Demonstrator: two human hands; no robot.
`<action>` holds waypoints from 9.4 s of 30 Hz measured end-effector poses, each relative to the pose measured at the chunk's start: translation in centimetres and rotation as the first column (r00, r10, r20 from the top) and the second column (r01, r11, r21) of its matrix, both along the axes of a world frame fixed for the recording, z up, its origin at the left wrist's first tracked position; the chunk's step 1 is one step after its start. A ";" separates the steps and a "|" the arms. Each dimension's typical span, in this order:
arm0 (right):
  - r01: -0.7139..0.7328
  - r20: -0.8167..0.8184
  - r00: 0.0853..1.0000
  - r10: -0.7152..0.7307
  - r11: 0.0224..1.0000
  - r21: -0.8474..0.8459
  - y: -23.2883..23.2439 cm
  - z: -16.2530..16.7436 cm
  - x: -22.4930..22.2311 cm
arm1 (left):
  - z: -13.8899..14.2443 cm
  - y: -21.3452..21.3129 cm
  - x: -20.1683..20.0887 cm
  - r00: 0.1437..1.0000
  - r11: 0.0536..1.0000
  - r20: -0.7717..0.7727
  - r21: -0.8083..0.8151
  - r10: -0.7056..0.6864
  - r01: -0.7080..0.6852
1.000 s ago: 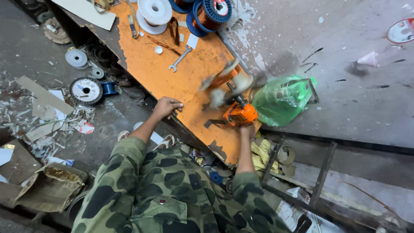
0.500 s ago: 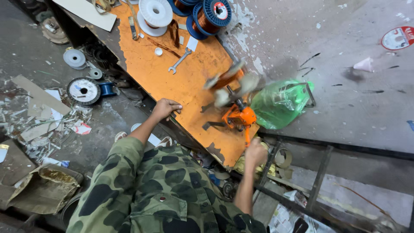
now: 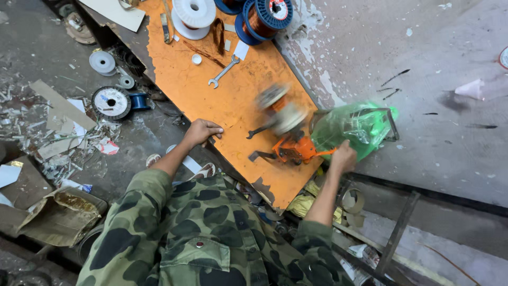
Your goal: The person operates a manual wire-winding machine to wrap copper wire onto a cylindrical bobbin. They adjust the wire and the bobbin by hand, then use a lever to rotate the mechanism and wind the wire. The person repeats this process, occasionally pausing to reposition the wire.
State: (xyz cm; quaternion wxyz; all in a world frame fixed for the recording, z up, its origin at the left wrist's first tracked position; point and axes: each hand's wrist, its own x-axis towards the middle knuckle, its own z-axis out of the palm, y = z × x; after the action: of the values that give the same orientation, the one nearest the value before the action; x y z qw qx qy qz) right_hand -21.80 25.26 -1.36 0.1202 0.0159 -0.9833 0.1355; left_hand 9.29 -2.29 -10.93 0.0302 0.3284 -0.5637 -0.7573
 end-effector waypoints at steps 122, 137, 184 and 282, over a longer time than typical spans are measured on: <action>-0.040 -0.116 0.991 0.064 0.980 0.195 5.6 -1.4 11.4 | 0.3 -0.4 1.0 1.000 1.000 0.014 -0.014 -0.005 0.005; -0.029 0.028 0.999 0.028 0.999 0.037 -1.8 -0.6 0.2 | -0.1 -0.1 0.1 0.999 1.000 0.048 0.002 0.010 -0.010; -0.026 0.163 0.986 0.025 1.000 0.003 -2.1 -0.4 0.6 | -0.5 -0.1 0.1 1.000 1.000 0.029 0.000 0.012 -0.012; 0.108 0.072 0.991 -0.110 0.994 0.031 -0.3 0.9 1.1 | -0.1 0.1 0.6 0.998 0.998 0.060 -0.067 0.019 -0.014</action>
State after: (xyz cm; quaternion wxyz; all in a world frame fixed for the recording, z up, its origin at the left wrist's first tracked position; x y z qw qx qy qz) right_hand -20.68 24.97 -0.44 0.0909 -0.0413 -0.9883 0.1157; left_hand 9.89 -2.16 -11.06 0.0302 0.3548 -0.5866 -0.7274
